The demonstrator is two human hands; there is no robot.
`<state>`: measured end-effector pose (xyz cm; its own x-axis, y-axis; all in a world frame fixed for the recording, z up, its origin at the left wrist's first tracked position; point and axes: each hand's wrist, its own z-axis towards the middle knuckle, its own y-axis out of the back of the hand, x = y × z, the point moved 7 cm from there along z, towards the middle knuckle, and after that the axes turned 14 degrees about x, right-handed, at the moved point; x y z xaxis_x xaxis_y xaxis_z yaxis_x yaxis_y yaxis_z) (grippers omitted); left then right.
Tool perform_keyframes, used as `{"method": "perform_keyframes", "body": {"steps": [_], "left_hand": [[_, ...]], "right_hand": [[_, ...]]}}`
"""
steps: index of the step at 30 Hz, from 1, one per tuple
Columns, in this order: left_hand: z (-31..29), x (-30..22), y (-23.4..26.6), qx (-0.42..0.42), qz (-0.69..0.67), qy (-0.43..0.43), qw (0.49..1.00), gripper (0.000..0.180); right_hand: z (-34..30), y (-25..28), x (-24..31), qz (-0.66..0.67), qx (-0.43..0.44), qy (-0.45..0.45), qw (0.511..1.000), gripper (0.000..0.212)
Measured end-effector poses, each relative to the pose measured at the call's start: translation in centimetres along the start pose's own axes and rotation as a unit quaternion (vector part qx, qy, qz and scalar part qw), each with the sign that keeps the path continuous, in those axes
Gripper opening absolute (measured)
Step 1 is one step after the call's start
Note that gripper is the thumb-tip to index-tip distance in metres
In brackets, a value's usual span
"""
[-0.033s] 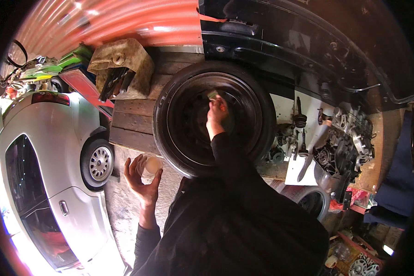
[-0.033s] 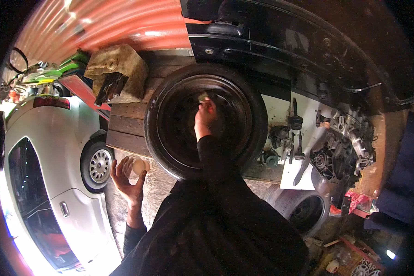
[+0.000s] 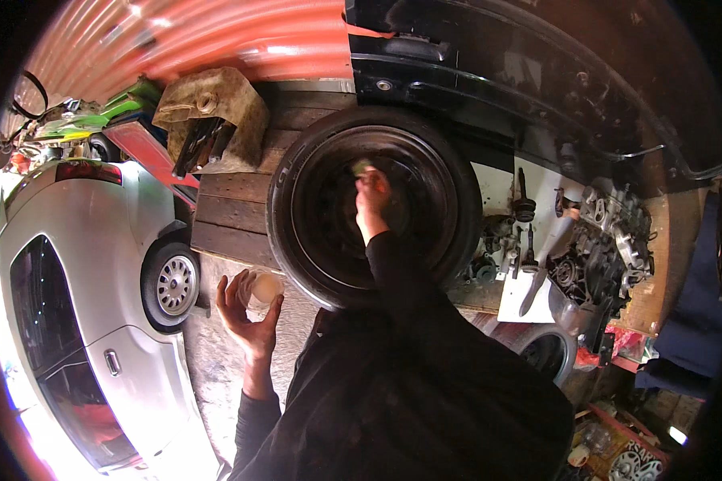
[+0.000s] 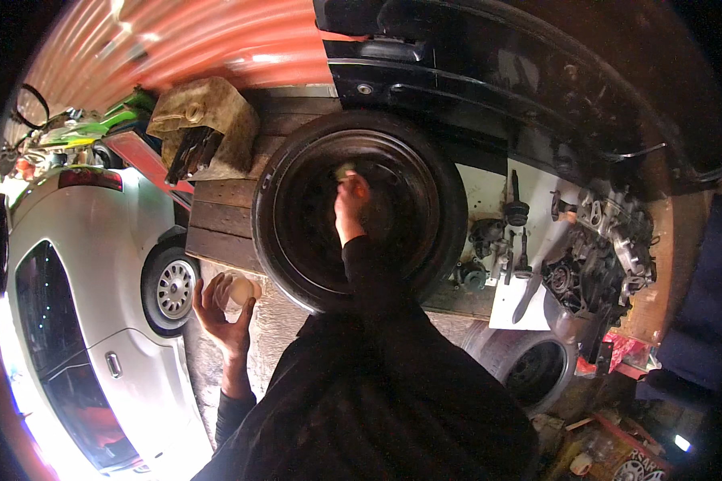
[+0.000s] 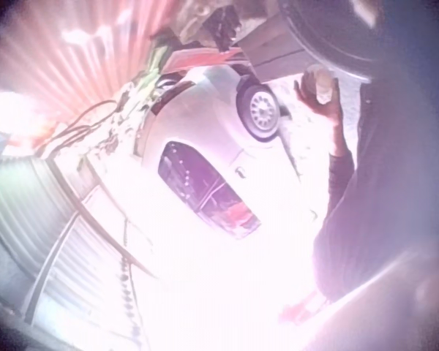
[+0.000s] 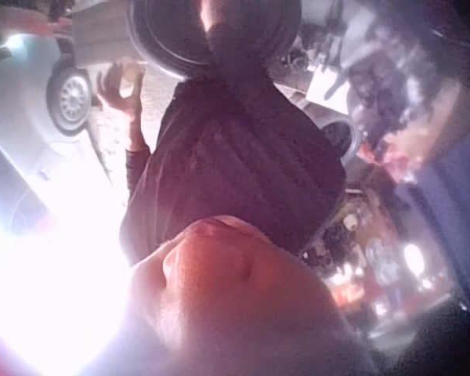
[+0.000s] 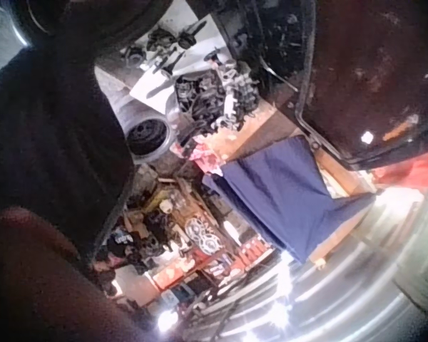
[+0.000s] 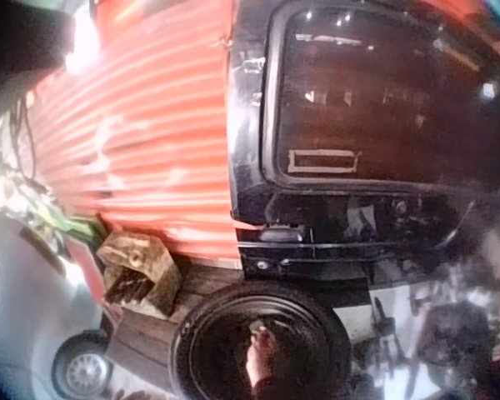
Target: The person uses a small brush to apply a beige substance from a plastic cup onto the inner surface of a car wheel rim. The person repeatedly dips the brush into the cup and paints the rim's interior, covering the metal surface systematically.
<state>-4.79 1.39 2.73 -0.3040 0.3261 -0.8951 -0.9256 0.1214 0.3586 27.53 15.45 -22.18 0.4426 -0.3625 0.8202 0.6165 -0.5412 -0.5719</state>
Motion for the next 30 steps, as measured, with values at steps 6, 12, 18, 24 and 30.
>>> {"method": "perform_keyframes", "body": {"steps": [6, 12, 18, 24, 30], "left_hand": [[0.3, -0.3, -0.1, -0.006, 0.006, -0.001, 1.0, 0.1], [0.8, -0.2, -0.5, -0.006, -0.005, 0.006, 1.0, 0.1], [0.9, -0.2, -0.7, -0.009, -0.002, 0.011, 1.0, 0.1], [1.2, -0.5, -1.3, -0.004, -0.006, 0.0, 1.0, 0.1], [1.0, -0.2, -1.1, -0.008, -0.002, 0.011, 1.0, 0.1]], "right_hand": [[0.5, 1.2, -0.9, -0.023, 0.063, -0.22, 0.973, 0.012], [2.6, 3.1, 1.4, 0.035, -0.044, -0.054, 0.997, 0.015], [1.1, -0.8, -0.9, -0.31, 0.169, -0.126, 0.927, 0.015], [4.1, 0.0, 0.5, -0.245, 0.083, -0.077, 0.963, 0.018], [-4.0, -4.8, 0.2, -0.385, 0.275, -0.121, 0.873, 0.022]]}}
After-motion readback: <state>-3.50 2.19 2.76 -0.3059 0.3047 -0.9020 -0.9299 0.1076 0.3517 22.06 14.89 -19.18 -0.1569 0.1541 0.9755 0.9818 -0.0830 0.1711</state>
